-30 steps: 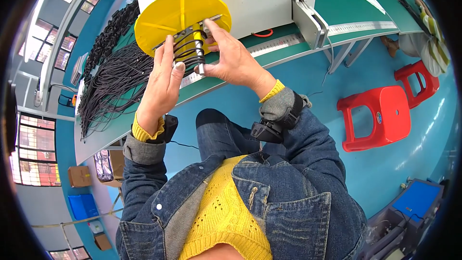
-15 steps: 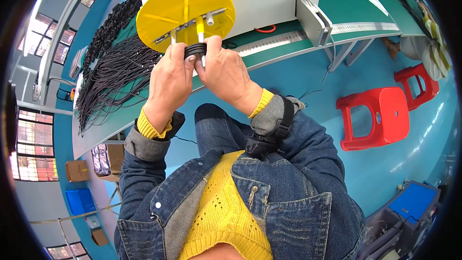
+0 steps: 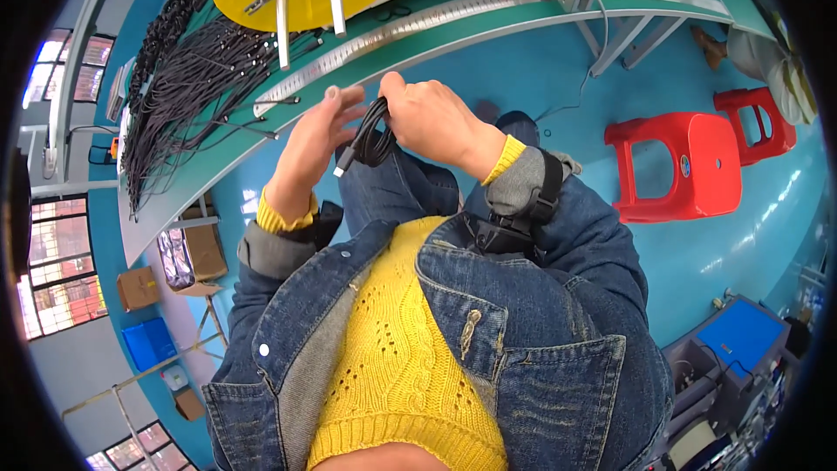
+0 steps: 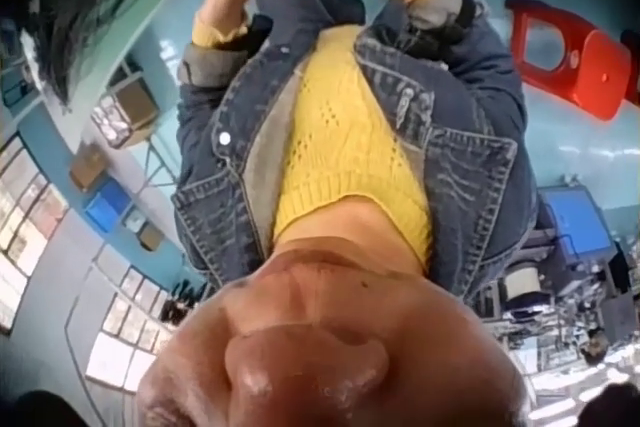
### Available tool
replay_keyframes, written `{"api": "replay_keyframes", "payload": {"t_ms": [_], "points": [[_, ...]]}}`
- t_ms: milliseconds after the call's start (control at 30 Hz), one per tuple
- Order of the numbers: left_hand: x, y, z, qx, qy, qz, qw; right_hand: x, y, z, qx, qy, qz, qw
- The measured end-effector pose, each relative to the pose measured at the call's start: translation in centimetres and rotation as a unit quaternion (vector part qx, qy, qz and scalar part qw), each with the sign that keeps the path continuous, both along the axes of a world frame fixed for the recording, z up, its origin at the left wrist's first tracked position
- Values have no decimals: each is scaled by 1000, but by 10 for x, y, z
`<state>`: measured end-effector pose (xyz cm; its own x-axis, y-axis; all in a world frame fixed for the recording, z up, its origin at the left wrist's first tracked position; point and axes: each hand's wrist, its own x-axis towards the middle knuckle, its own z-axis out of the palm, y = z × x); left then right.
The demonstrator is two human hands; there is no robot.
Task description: The person picks up a cable, winds it around the pegs of a machine, and removes the coiled cable to wrap a tie around it by hand. This process is repeated several times, with the finished bundles placed on the person's lap.
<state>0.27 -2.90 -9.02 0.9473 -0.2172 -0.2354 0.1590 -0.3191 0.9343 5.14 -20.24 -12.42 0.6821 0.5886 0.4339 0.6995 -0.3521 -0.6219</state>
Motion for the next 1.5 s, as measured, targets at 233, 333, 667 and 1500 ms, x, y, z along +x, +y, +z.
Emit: {"api": "replay_keyframes", "payload": {"t_ms": [233, 333, 667, 1500], "points": [[-6, -23, 4, -242, 235, 24, 941, 2, 1, -23, 50, 52, 47, 996], [2, -18, 8, -95, 259, -32, 961, 0, 0, -33, 4, 75, 41, 996], [8, -17, -12, 21, 178, -53, 982, -4, 1, -41, -5, 64, 25, 998], [2, -7, -45, -92, 382, -129, 910, -23, 3, -76, 154, 457, 86, 872]]}}
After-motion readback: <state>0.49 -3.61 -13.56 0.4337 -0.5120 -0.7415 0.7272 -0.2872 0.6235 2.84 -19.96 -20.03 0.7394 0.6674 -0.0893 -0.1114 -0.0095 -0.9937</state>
